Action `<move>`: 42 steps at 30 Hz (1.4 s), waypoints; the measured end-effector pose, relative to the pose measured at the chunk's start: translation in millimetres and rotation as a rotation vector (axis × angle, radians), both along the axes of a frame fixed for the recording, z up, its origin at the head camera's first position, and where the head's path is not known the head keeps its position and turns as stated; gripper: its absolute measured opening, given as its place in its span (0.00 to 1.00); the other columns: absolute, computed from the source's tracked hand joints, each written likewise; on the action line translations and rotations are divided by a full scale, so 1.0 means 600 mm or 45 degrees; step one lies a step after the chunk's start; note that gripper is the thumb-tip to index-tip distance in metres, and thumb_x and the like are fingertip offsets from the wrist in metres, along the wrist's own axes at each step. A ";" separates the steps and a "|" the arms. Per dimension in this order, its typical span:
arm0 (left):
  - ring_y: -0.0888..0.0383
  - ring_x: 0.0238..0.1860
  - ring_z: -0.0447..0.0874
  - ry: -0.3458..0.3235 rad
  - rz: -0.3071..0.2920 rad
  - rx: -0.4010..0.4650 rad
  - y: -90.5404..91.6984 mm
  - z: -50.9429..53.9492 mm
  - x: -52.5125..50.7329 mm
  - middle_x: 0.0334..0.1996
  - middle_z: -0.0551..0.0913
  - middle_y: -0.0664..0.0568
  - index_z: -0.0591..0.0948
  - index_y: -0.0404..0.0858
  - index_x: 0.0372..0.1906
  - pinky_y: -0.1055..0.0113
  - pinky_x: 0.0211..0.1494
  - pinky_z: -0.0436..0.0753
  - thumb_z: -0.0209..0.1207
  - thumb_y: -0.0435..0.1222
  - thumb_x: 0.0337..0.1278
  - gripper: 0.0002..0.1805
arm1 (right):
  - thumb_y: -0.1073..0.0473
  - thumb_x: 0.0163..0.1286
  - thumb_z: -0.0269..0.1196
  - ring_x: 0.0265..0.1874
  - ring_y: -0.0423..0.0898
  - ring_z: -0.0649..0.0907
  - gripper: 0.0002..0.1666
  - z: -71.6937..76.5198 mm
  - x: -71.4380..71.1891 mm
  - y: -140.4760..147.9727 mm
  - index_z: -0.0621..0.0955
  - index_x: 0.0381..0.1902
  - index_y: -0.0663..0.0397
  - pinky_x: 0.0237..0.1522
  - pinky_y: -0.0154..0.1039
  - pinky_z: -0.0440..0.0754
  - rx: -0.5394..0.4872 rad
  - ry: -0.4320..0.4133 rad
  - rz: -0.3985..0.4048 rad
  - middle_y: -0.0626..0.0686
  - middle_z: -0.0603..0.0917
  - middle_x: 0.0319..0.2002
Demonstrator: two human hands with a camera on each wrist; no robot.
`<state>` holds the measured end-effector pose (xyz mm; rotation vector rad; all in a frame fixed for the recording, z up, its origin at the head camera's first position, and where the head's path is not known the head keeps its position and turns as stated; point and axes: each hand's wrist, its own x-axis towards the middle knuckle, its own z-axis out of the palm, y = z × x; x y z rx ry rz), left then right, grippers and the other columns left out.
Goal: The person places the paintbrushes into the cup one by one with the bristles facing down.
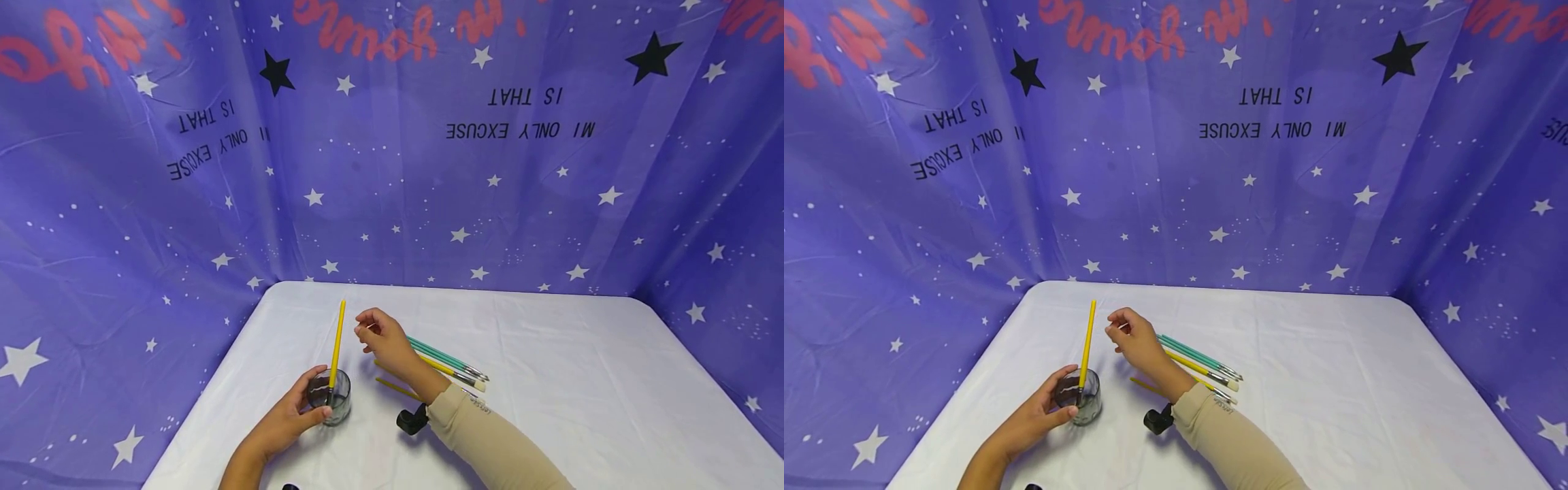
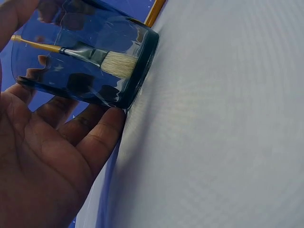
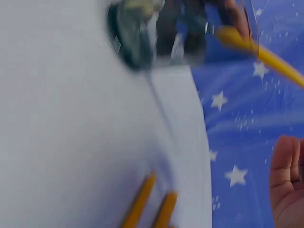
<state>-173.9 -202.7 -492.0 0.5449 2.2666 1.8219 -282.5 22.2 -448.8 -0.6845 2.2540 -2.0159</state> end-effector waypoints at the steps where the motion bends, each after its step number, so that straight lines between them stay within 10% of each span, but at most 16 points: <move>1: 0.36 0.66 0.67 0.002 -0.003 -0.001 0.000 0.000 0.000 0.67 0.65 0.30 0.53 0.35 0.76 0.71 0.61 0.71 0.61 0.32 0.66 0.41 | 0.63 0.73 0.61 0.33 0.50 0.80 0.10 -0.002 -0.005 0.009 0.78 0.50 0.60 0.32 0.41 0.84 0.030 0.004 0.004 0.54 0.80 0.38; 11: 0.36 0.67 0.67 -0.003 -0.012 -0.003 -0.002 -0.002 -0.001 0.68 0.65 0.32 0.52 0.35 0.77 0.71 0.61 0.71 0.60 0.32 0.67 0.40 | 0.64 0.73 0.59 0.38 0.64 0.79 0.12 -0.026 -0.061 0.095 0.77 0.51 0.65 0.35 0.47 0.82 0.251 -0.085 0.098 0.52 0.78 0.36; 22: 0.36 0.68 0.65 -0.015 -0.012 0.005 -0.003 -0.003 -0.001 0.68 0.65 0.32 0.52 0.36 0.77 0.72 0.62 0.70 0.60 0.32 0.67 0.40 | 0.63 0.77 0.55 0.38 0.55 0.80 0.14 -0.033 -0.113 0.163 0.75 0.55 0.67 0.37 0.45 0.81 0.578 -0.144 0.215 0.54 0.78 0.40; 42: 0.36 0.68 0.64 -0.022 0.001 0.014 -0.002 -0.006 -0.003 0.68 0.65 0.31 0.52 0.35 0.77 0.74 0.61 0.69 0.61 0.32 0.66 0.41 | 0.68 0.67 0.63 0.28 0.44 0.74 0.07 -0.011 -0.126 0.186 0.82 0.43 0.60 0.32 0.36 0.74 1.042 -0.162 0.244 0.51 0.78 0.32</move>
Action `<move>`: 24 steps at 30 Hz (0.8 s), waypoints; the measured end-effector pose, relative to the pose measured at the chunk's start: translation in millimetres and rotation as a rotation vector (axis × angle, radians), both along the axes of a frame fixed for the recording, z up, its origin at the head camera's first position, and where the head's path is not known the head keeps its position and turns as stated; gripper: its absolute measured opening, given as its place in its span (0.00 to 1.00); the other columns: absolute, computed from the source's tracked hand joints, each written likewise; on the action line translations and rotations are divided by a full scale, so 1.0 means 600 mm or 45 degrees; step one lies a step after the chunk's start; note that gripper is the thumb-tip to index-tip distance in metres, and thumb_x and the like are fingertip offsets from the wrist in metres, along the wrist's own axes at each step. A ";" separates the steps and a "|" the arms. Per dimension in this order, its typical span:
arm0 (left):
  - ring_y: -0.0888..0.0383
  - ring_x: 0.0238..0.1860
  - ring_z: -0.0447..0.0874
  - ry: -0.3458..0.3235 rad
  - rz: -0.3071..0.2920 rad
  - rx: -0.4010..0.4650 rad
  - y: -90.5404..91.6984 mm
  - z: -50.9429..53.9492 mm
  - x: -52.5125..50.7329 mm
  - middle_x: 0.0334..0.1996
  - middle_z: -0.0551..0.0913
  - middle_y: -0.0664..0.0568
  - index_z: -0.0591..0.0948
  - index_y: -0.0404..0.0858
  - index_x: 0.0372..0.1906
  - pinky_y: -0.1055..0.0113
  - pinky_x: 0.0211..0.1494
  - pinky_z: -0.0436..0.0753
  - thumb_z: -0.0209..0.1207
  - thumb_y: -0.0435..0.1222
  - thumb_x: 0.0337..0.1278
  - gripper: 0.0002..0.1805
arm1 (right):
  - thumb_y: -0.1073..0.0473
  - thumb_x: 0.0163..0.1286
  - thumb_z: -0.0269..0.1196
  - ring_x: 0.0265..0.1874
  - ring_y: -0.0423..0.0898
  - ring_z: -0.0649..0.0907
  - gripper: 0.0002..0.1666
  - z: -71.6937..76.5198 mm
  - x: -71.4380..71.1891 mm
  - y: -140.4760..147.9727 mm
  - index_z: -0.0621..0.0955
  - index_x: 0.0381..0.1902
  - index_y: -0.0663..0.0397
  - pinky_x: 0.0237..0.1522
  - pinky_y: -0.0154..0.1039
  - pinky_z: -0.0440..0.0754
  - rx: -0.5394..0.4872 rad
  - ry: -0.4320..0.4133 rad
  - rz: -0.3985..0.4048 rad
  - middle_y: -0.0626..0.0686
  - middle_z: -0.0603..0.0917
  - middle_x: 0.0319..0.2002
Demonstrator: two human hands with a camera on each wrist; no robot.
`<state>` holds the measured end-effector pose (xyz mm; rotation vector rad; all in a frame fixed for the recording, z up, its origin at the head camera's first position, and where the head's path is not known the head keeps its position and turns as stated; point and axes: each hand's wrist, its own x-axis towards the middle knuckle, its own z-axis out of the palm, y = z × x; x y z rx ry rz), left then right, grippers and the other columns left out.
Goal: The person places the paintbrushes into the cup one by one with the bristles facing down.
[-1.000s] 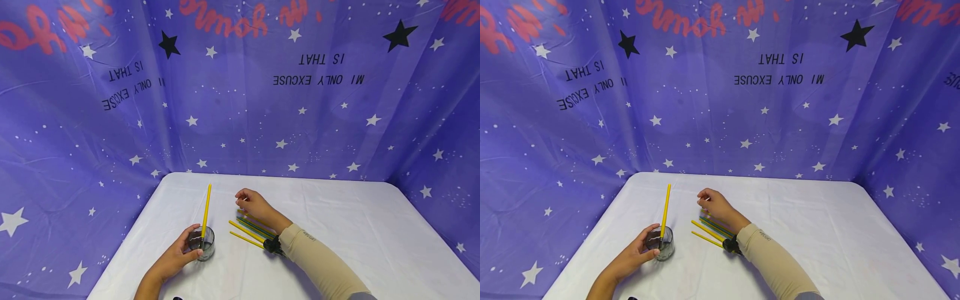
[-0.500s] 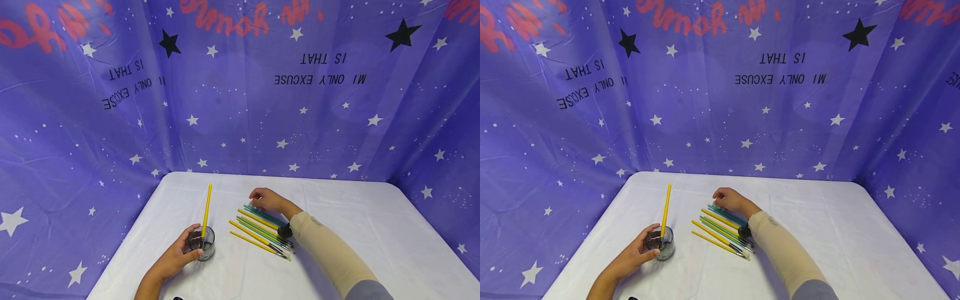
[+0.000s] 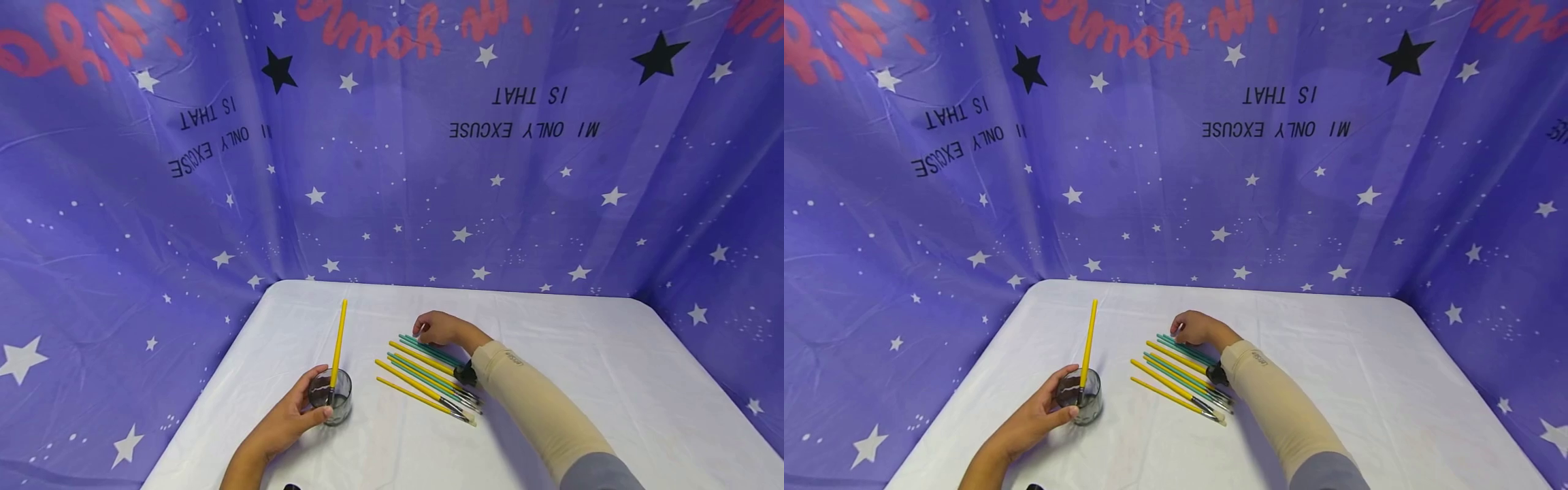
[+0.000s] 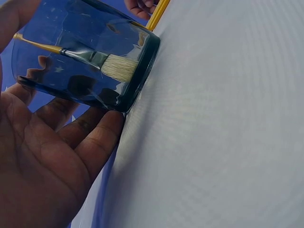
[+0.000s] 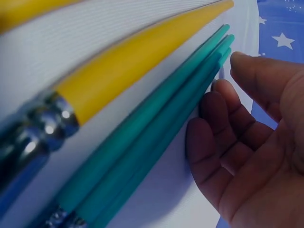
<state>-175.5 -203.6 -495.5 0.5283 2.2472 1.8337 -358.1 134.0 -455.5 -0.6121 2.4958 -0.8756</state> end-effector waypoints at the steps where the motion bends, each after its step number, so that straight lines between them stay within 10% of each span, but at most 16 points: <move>1: 0.36 0.68 0.64 0.001 -0.001 0.000 0.000 0.001 0.000 0.68 0.65 0.31 0.52 0.35 0.77 0.74 0.61 0.69 0.61 0.32 0.66 0.41 | 0.68 0.66 0.63 0.29 0.44 0.74 0.08 -0.001 -0.001 0.000 0.82 0.43 0.60 0.33 0.36 0.74 0.011 0.013 0.010 0.51 0.78 0.32; 24: 0.36 0.66 0.68 0.017 -0.011 -0.009 0.000 0.005 0.003 0.67 0.66 0.31 0.52 0.34 0.77 0.72 0.60 0.71 0.61 0.32 0.66 0.41 | 0.74 0.65 0.58 0.34 0.45 0.74 0.12 -0.011 -0.005 -0.017 0.83 0.40 0.55 0.42 0.41 0.75 0.192 0.164 0.062 0.51 0.80 0.36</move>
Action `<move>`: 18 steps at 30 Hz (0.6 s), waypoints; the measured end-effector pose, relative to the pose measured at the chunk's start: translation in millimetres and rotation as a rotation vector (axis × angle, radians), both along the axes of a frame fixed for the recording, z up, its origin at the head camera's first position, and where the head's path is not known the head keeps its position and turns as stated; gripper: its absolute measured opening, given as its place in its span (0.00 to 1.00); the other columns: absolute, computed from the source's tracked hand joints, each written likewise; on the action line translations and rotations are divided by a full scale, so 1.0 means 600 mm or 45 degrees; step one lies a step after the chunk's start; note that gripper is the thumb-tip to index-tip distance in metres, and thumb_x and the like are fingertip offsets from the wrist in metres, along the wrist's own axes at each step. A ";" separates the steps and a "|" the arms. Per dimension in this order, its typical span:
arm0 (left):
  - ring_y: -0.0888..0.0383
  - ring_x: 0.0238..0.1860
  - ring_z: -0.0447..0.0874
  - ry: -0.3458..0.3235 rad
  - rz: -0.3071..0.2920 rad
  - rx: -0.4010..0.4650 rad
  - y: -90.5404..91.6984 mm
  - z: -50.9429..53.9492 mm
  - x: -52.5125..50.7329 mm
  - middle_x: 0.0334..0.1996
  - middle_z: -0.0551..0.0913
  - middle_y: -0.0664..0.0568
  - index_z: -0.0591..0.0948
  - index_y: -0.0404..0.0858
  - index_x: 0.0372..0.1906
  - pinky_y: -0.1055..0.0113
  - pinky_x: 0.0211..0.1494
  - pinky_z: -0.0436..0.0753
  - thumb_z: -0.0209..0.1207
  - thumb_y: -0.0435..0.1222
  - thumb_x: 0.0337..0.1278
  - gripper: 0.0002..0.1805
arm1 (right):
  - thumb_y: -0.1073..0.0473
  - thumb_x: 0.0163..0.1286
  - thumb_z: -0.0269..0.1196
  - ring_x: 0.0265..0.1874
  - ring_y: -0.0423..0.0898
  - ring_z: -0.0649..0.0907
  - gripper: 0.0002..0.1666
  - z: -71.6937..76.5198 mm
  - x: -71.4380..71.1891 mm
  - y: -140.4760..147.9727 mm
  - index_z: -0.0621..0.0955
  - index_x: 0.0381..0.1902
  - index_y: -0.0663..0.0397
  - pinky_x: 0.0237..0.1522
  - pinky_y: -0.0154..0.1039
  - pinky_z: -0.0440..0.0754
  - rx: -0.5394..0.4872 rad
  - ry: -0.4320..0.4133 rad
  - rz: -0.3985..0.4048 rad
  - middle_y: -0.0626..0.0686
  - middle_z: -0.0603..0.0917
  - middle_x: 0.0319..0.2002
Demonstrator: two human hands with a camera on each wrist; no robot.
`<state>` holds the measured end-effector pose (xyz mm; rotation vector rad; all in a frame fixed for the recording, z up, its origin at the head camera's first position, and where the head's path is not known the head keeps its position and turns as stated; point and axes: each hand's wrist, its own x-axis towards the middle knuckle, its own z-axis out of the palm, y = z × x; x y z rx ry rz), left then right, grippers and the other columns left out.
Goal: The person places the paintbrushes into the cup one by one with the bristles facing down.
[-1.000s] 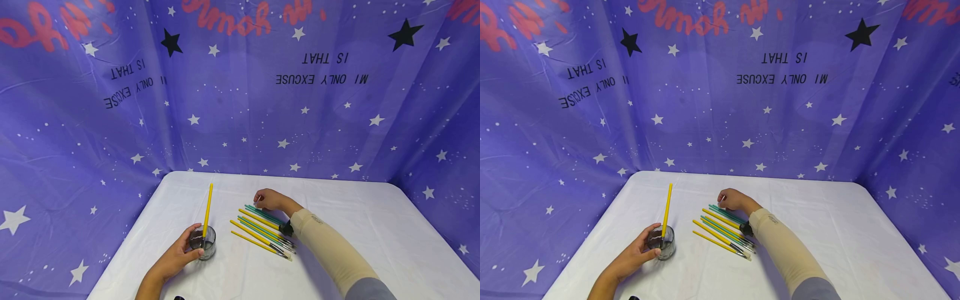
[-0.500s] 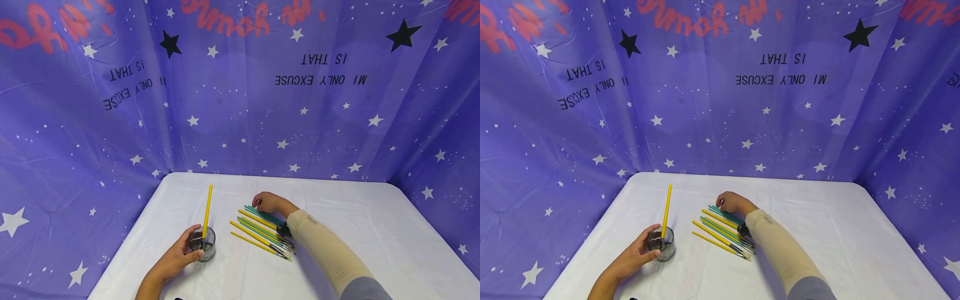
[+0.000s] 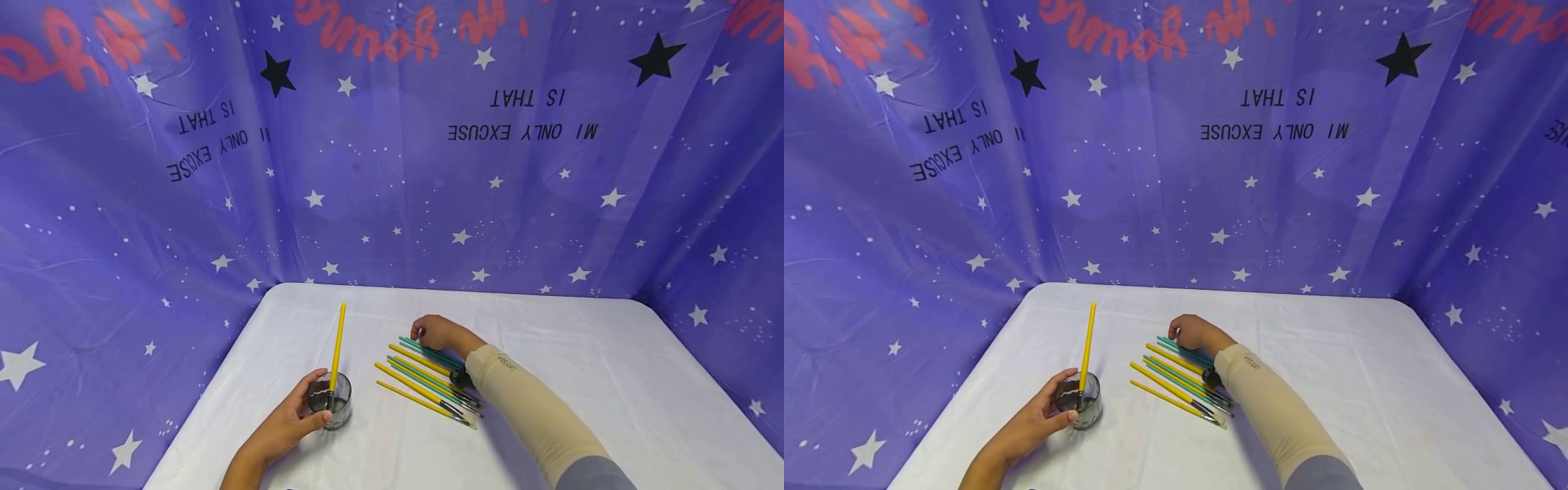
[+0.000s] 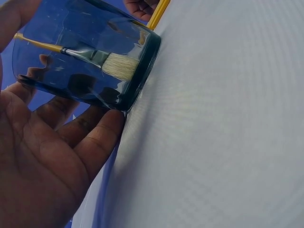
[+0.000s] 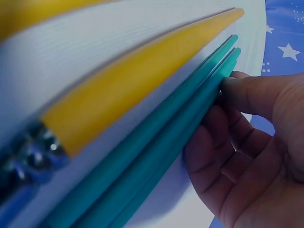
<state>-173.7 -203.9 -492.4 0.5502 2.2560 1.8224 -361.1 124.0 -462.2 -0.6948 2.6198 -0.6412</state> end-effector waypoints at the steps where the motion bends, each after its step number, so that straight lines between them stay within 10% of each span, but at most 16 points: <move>1: 0.36 0.66 0.68 -0.002 0.000 0.002 0.000 0.000 0.000 0.67 0.66 0.31 0.52 0.34 0.77 0.72 0.60 0.71 0.61 0.32 0.66 0.41 | 0.74 0.65 0.58 0.34 0.45 0.74 0.12 0.000 0.000 -0.001 0.83 0.40 0.55 0.41 0.41 0.75 0.002 -0.006 -0.005 0.51 0.80 0.36; 18: 0.36 0.66 0.68 0.007 -0.015 0.007 -0.003 -0.002 0.001 0.67 0.66 0.30 0.52 0.35 0.77 0.71 0.60 0.71 0.60 0.31 0.66 0.41 | 0.73 0.66 0.60 0.35 0.46 0.76 0.11 0.002 0.009 0.000 0.81 0.41 0.54 0.44 0.45 0.77 -0.002 0.021 0.042 0.51 0.80 0.37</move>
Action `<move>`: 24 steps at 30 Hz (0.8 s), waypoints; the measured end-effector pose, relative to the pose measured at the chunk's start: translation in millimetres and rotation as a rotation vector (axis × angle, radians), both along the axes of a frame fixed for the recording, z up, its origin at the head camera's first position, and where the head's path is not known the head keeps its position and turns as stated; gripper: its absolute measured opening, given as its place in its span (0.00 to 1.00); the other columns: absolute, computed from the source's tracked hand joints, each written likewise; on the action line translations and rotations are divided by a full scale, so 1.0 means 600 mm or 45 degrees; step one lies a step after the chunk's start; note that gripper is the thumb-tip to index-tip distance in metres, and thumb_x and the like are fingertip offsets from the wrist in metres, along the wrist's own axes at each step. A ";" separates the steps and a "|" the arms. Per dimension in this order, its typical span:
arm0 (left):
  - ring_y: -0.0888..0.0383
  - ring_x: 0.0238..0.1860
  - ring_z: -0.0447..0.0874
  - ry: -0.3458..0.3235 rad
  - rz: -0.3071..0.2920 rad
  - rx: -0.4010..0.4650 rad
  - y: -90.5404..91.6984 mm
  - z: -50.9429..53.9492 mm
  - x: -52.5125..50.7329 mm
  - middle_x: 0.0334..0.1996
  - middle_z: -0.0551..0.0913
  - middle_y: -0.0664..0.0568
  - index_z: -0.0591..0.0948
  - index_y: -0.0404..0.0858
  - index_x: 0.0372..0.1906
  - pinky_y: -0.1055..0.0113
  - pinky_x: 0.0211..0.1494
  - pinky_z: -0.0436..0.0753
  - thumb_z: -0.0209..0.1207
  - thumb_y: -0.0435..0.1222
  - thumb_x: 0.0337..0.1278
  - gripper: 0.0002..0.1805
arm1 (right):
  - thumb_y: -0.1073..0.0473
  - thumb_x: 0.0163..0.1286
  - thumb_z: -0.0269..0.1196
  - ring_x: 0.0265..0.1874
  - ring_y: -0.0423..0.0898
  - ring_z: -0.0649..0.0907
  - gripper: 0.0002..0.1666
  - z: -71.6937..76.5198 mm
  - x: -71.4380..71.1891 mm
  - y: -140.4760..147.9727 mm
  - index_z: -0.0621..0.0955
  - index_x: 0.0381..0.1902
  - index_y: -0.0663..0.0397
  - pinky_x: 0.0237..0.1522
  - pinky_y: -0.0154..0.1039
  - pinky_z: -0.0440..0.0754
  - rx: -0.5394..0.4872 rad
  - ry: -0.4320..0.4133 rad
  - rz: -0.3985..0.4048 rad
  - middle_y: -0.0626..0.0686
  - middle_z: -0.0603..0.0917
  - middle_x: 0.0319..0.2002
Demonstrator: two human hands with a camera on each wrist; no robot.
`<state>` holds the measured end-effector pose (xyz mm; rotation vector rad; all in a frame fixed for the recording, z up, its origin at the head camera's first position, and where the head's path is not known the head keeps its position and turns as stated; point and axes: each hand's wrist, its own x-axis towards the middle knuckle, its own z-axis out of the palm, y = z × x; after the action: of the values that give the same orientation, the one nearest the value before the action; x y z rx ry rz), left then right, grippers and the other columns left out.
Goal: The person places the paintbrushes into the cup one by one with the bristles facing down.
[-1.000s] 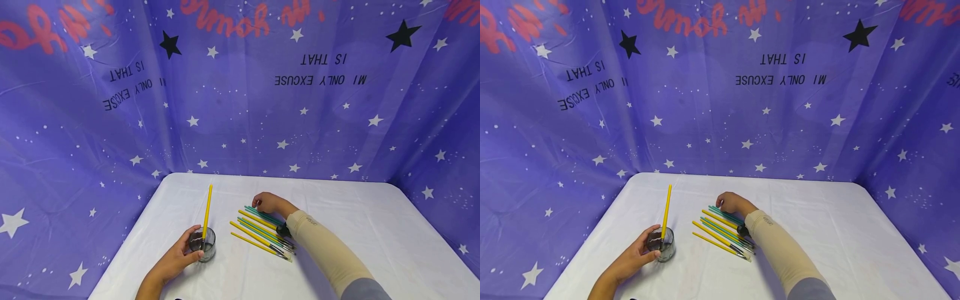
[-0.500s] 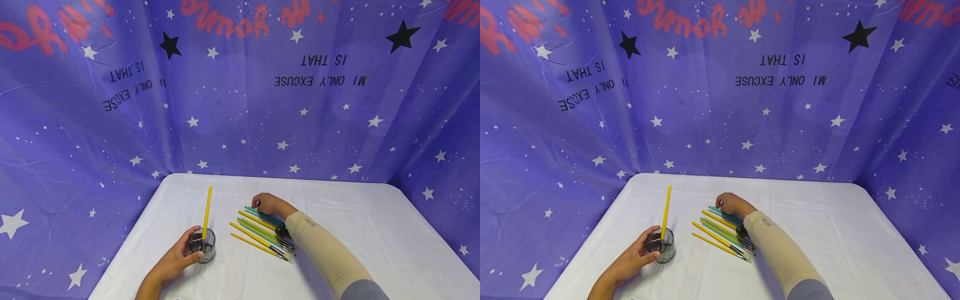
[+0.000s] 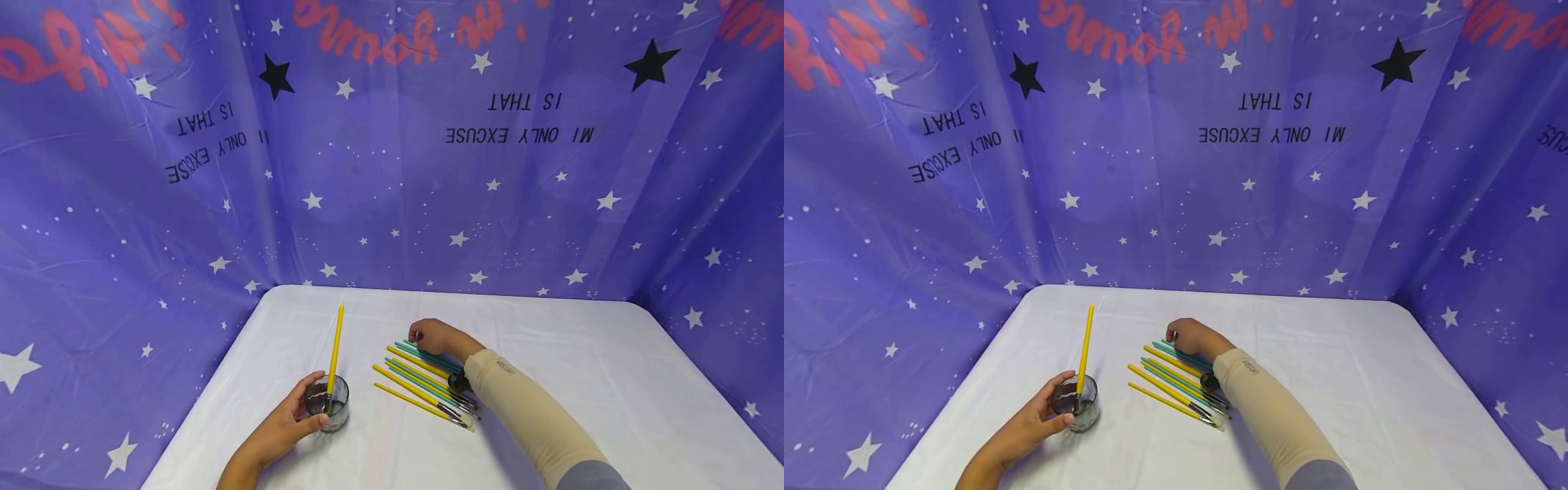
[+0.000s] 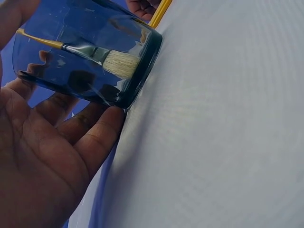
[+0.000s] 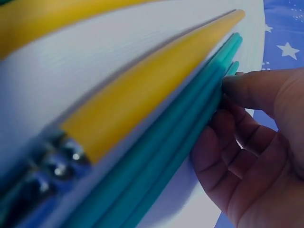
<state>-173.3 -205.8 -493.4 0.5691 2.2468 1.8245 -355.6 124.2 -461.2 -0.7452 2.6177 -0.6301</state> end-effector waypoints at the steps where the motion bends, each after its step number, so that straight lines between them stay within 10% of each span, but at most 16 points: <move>1: 0.36 0.66 0.68 -0.008 -0.001 0.000 0.000 0.000 0.000 0.67 0.66 0.30 0.51 0.35 0.77 0.72 0.60 0.71 0.60 0.32 0.66 0.41 | 0.73 0.66 0.60 0.35 0.45 0.76 0.11 0.001 0.001 0.001 0.81 0.41 0.54 0.44 0.45 0.77 0.005 0.002 0.001 0.50 0.80 0.37; 15: 0.36 0.67 0.67 -0.049 0.029 0.007 0.004 0.003 0.001 0.68 0.65 0.31 0.52 0.36 0.77 0.73 0.58 0.72 0.61 0.32 0.66 0.42 | 0.68 0.72 0.57 0.35 0.45 0.78 0.08 0.058 0.011 0.003 0.80 0.46 0.57 0.37 0.40 0.78 -0.263 0.114 -0.013 0.49 0.81 0.38; 24: 0.36 0.67 0.66 -0.051 0.027 0.013 0.004 0.004 0.003 0.68 0.65 0.31 0.52 0.36 0.77 0.73 0.59 0.71 0.61 0.32 0.66 0.42 | 0.66 0.75 0.56 0.32 0.47 0.79 0.08 0.084 0.046 -0.015 0.78 0.49 0.60 0.34 0.46 0.83 -0.711 0.006 -0.184 0.54 0.78 0.38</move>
<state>-171.6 -203.3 -491.1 0.5080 2.2269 1.8419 -327.8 115.2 -411.1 -0.7021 2.5270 -1.4358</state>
